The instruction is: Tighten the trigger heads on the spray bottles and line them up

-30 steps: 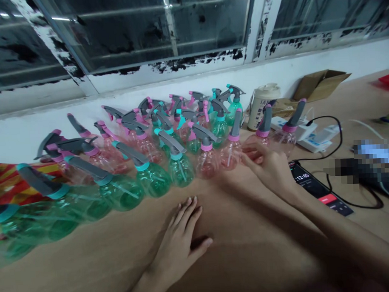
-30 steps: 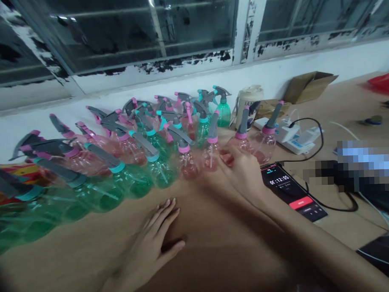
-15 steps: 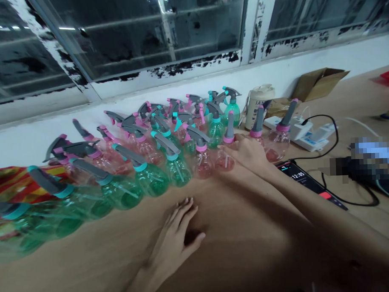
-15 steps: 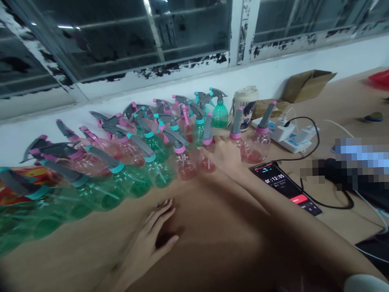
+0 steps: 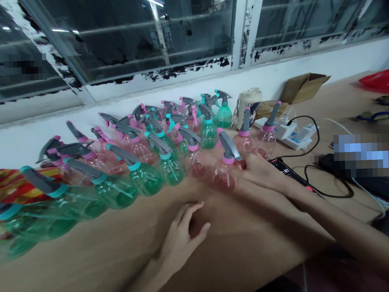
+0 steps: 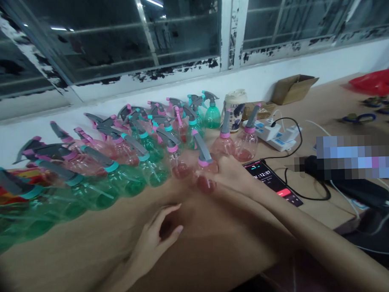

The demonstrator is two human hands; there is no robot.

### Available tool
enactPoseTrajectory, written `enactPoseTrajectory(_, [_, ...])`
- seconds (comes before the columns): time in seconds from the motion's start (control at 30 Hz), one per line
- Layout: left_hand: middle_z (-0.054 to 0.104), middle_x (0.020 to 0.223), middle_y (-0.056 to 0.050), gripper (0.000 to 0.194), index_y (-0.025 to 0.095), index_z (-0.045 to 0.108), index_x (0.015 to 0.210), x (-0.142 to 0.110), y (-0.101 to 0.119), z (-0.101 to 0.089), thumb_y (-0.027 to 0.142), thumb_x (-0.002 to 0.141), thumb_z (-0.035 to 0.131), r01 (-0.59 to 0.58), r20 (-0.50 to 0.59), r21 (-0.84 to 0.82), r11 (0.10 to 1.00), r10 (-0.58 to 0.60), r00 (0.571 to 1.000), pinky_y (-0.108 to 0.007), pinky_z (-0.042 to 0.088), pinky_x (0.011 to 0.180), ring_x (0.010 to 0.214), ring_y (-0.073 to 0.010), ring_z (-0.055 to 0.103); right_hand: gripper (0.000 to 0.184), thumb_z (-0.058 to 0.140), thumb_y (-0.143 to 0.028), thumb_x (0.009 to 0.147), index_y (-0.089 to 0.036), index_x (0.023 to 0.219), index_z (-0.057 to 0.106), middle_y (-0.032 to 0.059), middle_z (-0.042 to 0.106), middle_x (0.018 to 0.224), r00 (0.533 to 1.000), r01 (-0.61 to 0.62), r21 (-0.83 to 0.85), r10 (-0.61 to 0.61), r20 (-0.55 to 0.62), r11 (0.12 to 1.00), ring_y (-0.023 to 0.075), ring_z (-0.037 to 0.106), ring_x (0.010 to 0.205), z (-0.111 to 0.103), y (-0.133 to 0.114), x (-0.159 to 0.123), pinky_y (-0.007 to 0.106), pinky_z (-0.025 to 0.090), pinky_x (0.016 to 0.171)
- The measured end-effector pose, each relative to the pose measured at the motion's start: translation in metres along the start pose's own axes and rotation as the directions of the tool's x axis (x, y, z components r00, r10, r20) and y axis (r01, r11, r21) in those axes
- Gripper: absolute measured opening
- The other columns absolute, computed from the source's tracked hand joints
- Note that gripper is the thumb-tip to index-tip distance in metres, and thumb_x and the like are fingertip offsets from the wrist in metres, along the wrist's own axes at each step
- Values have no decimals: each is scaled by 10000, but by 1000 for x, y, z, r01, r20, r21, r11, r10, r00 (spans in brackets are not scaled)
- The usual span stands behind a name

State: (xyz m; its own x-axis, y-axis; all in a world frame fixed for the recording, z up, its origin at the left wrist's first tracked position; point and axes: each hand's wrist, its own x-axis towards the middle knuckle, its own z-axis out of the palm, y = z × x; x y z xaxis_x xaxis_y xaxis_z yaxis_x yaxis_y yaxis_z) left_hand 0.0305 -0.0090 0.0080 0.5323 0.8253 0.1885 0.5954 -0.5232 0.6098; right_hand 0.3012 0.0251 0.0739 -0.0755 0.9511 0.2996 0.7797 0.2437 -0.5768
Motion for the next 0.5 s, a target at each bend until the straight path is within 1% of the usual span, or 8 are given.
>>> enactPoseTrajectory(0.03, [572, 1269, -51, 436, 285, 424, 1282, 2, 2, 3, 280, 872, 573, 7, 4, -26, 1000, -7, 1000, -457, 472, 963, 1162, -247, 563, 328, 569, -500, 816, -197, 919, 642, 33, 686, 746, 1000, -9, 11, 9, 15, 1000, 206, 626, 646, -1, -5, -9, 313, 465, 584])
enactPoseTrajectory(0.1, [462, 1385, -93, 636, 275, 298, 1381, 6, 7, 8, 311, 840, 630, -1, 7, -71, 997, 1, 1000, -497, 419, 1015, 1263, -278, 470, 302, 578, -491, 821, -207, 898, 647, 38, 696, 824, 996, 58, 52, -61, 61, 997, 203, 633, 708, -1, -16, -27, 319, 478, 635])
enactPoseTrajectory(0.17, [350, 1461, -134, 850, 262, 180, 1438, 8, 12, 12, 355, 779, 708, -27, 6, -104, 994, 27, 1000, -547, 360, 1049, 1333, -324, 369, 299, 575, -500, 824, -215, 877, 647, 27, 690, 771, 991, 79, 60, -85, 99, 995, 195, 628, 682, 0, -27, -43, 321, 481, 631])
enactPoseTrajectory(0.23, [303, 1481, -160, 1009, 251, 122, 1458, 8, 18, 16, 395, 704, 777, -71, 8, -152, 986, 73, 997, -583, 334, 1053, 1349, -366, 324, 278, 578, -486, 827, -216, 848, 641, 9, 670, 696, 984, 75, 71, -86, 159, 995, 175, 613, 617, 2, -37, -56, 312, 479, 608])
enactPoseTrajectory(0.3, [354, 1445, -165, 1040, 248, 134, 1453, 5, 23, 18, 407, 672, 802, -110, 11, -223, 969, 115, 993, -583, 360, 1036, 1314, -374, 378, 217, 602, -430, 822, -218, 859, 630, -1, 673, 718, 970, 90, 123, -115, 214, 988, 159, 614, 619, 4, -47, -66, 300, 484, 615])
enactPoseTrajectory(0.37, [448, 1373, -147, 965, 250, 205, 1422, 0, 25, 19, 399, 677, 800, -122, 18, -289, 950, 133, 991, -554, 407, 1011, 1247, -351, 468, 173, 632, -370, 803, -223, 893, 621, -2, 689, 795, 957, 105, 178, -148, 249, 978, 154, 632, 673, 5, -55, -73, 290, 494, 648])
enactPoseTrajectory(0.43, [508, 1317, -128, 886, 249, 265, 1391, -5, 27, 18, 386, 692, 791, -113, 29, -308, 945, 128, 991, -519, 441, 990, 1200, -326, 517, 198, 647, -365, 792, -228, 931, 619, -4, 696, 823, 947, 107, 195, -160, 278, 975, 155, 641, 686, 4, -60, -78, 291, 500, 656])
enactPoseTrajectory(0.5, [510, 1318, -126, 871, 241, 286, 1382, -9, 28, 16, 386, 689, 795, -111, 30, -288, 951, 124, 992, -504, 441, 994, 1203, -320, 513, 271, 662, -425, 780, -231, 964, 621, -4, 699, 820, 944, 104, 179, -154, 292, 978, 163, 645, 673, 3, -63, -80, 304, 506, 648])
